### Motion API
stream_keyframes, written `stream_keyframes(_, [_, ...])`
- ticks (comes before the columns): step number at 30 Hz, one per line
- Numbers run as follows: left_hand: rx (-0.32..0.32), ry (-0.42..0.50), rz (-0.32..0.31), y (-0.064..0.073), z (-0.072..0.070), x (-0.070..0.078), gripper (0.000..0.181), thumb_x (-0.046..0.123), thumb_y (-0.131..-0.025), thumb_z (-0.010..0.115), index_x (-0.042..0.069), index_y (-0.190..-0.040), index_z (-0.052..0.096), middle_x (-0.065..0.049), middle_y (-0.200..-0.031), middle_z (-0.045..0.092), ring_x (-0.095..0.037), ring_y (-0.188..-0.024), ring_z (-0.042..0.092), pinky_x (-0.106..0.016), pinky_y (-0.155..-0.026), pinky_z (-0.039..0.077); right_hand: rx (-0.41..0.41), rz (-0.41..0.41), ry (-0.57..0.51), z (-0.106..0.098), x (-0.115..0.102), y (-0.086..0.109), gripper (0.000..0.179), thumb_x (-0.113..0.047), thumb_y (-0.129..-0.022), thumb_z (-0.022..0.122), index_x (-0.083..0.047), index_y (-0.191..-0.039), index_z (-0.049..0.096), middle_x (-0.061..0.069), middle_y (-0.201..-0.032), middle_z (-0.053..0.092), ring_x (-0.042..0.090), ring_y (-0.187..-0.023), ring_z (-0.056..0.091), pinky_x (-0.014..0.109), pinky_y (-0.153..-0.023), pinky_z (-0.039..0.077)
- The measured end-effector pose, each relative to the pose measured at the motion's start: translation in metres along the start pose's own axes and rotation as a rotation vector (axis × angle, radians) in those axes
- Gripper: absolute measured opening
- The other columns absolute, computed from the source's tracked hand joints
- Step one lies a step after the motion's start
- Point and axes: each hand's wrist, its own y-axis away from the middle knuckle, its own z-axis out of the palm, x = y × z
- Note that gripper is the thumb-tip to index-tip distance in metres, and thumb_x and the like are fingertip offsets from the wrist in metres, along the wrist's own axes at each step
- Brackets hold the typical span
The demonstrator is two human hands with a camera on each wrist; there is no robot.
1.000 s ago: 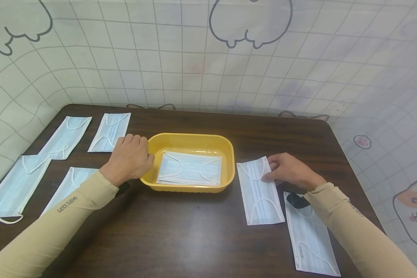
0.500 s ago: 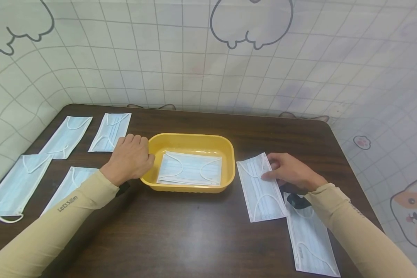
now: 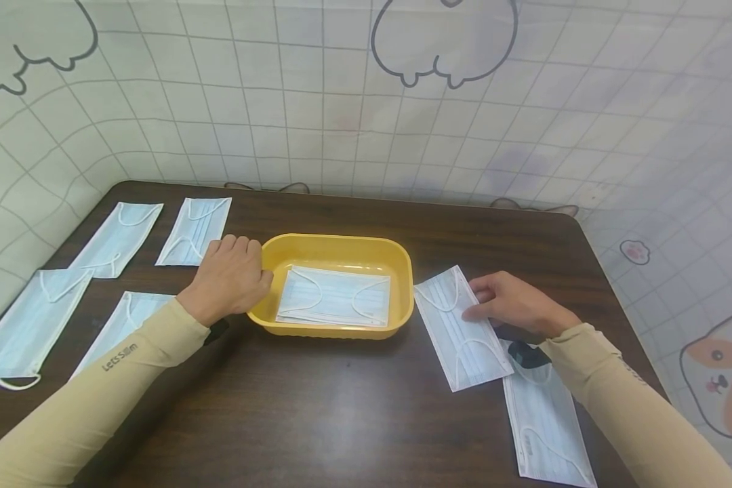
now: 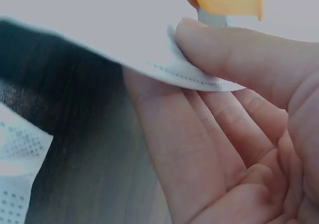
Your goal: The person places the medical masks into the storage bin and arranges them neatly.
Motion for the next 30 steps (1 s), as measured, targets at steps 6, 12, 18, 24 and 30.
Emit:
stream_keyframes(6, [0.0, -0.002, 0.002, 0.0, 0.001, -0.001, 0.03, 0.025, -0.095, 0.041, -0.001, -0.091, 0.054, -0.013, -0.082, 0.051, -0.031, -0.084, 0.047, -0.045, -0.082, 0.043, 0.0, -0.017, 0.011, -0.002, -0.001, 0.003, 0.053, -0.018, -0.096, 0.071, 0.005, -0.14, 0.053, 0.011, -0.111, 0.076, 0.02, -0.091, 0.072, 0.04, -0.083, 0.063])
stream_keyframes(12, [0.0, -0.006, 0.001, 0.0, 0.001, -0.001, 0.03, 0.025, -0.095, 0.04, 0.0, -0.089, 0.054, -0.012, -0.081, 0.051, -0.031, -0.083, 0.047, -0.044, -0.08, 0.043, 0.018, -0.03, 0.04, -0.003, -0.003, 0.006, 0.05, -0.02, -0.098, 0.068, 0.004, -0.139, 0.054, 0.01, -0.11, 0.075, 0.019, -0.091, 0.07, 0.037, -0.083, 0.062])
stream_keyframes(18, [-0.011, 0.001, -0.003, 0.0, 0.0, 0.0, 0.031, 0.026, -0.096, 0.041, -0.001, -0.093, 0.055, -0.013, -0.083, 0.052, -0.031, -0.085, 0.047, -0.045, -0.083, 0.042, 0.056, -0.018, 0.097, -0.005, -0.004, 0.008, 0.047, -0.023, -0.1, 0.067, 0.002, -0.138, 0.056, 0.007, -0.109, 0.074, 0.016, -0.092, 0.067, 0.038, -0.087, 0.061])
stream_keyframes(24, [-0.009, -0.003, -0.006, 0.0, 0.0, 0.0, 0.032, 0.027, -0.096, 0.042, -0.002, -0.095, 0.055, -0.012, -0.084, 0.052, -0.031, -0.086, 0.047, -0.045, -0.085, 0.042, 0.096, -0.039, 0.15, -0.012, -0.011, 0.015, 0.04, -0.026, -0.1, 0.066, -0.003, -0.133, 0.061, 0.005, -0.107, 0.073, 0.014, -0.093, 0.065, 0.035, -0.086, 0.058])
stream_keyframes(30, [-0.015, -0.006, -0.014, 0.0, 0.001, 0.0, 0.033, 0.028, -0.097, 0.043, -0.002, -0.097, 0.056, -0.013, -0.086, 0.053, -0.031, -0.088, 0.047, -0.046, -0.086, 0.043, 0.142, -0.034, 0.207, -0.022, -0.017, 0.021, 0.037, -0.031, -0.101, 0.065, -0.008, -0.131, 0.062, 0.003, -0.11, 0.074, 0.013, -0.094, 0.064, 0.036, -0.09, 0.054])
